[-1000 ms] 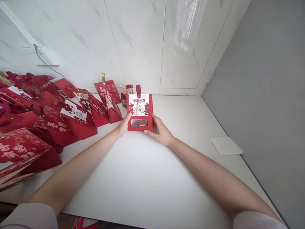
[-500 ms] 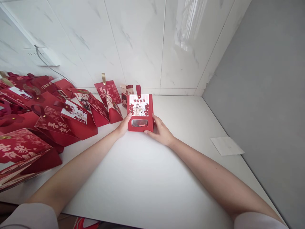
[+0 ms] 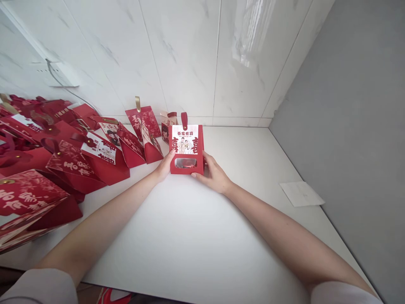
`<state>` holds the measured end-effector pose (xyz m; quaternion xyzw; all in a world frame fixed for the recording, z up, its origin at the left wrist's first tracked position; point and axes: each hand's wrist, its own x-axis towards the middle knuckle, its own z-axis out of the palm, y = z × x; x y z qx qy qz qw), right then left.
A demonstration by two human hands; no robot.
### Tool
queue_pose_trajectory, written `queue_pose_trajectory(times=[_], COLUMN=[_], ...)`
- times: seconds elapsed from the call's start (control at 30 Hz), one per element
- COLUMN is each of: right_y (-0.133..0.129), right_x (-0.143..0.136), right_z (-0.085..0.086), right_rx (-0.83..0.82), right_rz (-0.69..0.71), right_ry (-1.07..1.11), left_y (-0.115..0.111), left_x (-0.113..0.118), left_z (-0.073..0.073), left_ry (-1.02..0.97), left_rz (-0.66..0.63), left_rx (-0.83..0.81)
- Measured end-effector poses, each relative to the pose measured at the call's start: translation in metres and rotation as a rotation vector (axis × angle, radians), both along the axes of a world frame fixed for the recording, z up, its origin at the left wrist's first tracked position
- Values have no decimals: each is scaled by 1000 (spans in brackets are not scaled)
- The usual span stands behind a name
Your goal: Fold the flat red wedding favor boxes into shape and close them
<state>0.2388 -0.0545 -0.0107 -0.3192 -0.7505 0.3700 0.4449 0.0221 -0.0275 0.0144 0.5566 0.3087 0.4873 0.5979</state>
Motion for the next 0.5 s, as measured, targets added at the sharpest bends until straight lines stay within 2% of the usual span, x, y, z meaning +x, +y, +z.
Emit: queue_pose_trajectory(times=[0.07,0.13,0.2,0.23,0.27,0.3,0.33,0.4,0.43,0.5], right_y=[0,1,1,1,2,2,2,3,4,4], right_x=[0,0,0,0,1,1,1,1,1,0], right_z=[-1,-2,-3,-4,-4,-5,-5,-7,-8,-10], right_rx=[-5,-5,3,7,8,7,6,10,13,21], right_rz=[6,6,4,1,0,1,5,7,3,-13], right_ry=[2,-3,-5,-5,-6,-9,-12,-11,-10,-8], left_y=[-2,-4,-11,-17,-26,-38,-53,-88,-106,-134], left_x=[-2,-4,-4,-4,-2,-1,1,4,3,-1], left_z=[0,6,22,36,53,72,92,130,146,166], left_ry=[74,166,226,244,262,303,359,460,487,488], left_rz=[103,355,632,708,705,619,463,14,-204,-498], left_rx=[84,286,535,630,697,707,669,520,464,414])
